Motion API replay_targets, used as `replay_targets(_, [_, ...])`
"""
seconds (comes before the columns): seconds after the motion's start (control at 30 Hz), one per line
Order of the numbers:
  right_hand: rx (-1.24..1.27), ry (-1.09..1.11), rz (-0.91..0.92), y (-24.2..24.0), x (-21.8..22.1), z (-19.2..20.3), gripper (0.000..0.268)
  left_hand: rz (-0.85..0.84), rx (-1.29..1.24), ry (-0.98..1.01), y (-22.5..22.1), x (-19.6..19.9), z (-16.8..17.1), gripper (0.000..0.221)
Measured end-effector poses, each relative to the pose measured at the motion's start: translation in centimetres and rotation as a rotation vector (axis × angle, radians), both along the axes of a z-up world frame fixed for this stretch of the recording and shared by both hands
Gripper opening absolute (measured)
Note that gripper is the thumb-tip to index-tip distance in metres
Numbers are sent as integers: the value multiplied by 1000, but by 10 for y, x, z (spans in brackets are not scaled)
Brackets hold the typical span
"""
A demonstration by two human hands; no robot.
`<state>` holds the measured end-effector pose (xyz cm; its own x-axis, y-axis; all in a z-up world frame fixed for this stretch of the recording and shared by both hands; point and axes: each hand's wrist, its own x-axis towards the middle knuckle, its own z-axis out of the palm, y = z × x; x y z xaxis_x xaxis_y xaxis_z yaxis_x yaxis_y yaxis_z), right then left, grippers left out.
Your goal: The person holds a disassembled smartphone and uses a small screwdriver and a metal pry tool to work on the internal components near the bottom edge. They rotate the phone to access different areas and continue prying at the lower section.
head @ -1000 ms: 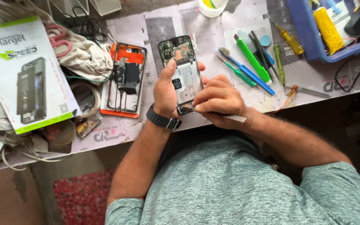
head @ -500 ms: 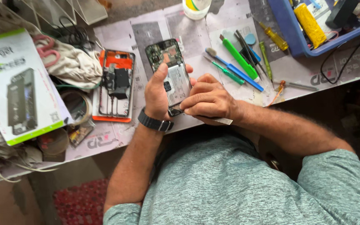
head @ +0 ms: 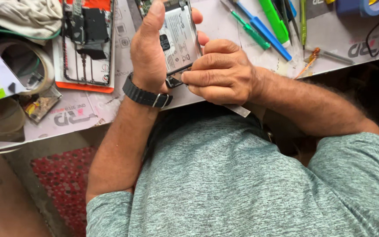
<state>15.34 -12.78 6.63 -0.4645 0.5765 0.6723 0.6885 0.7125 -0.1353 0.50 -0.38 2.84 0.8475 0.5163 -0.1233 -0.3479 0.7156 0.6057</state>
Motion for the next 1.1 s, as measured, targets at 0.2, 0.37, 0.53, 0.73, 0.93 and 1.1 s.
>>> replay_targets(0.2, [48, -91, 52, 3, 2, -2, 6, -5, -12, -25, 0, -1, -1, 54])
replay_targets(0.37, [111, -135, 36, 2, -1, -6, 18, 14, 40, -28, -2, -1, -4, 54])
replay_targets(0.53, [125, -193, 64, 4, 1, -2, 20, 13, 1, -23, -1, -1, -6, 54])
replay_targets(0.73, [185, -278, 100, 9, 2, 4, 17, 29, 30, -41, -1, -1, -9, 57])
replay_targets(0.93, [168, -338, 155, 13, 6, 11, 18, 54, 39, -1, -2, 0, -9, 59])
replay_targets(1.1, [176, -385, 181, 16, 7, 13, 20, 64, 20, -15, -1, 0, -10, 62])
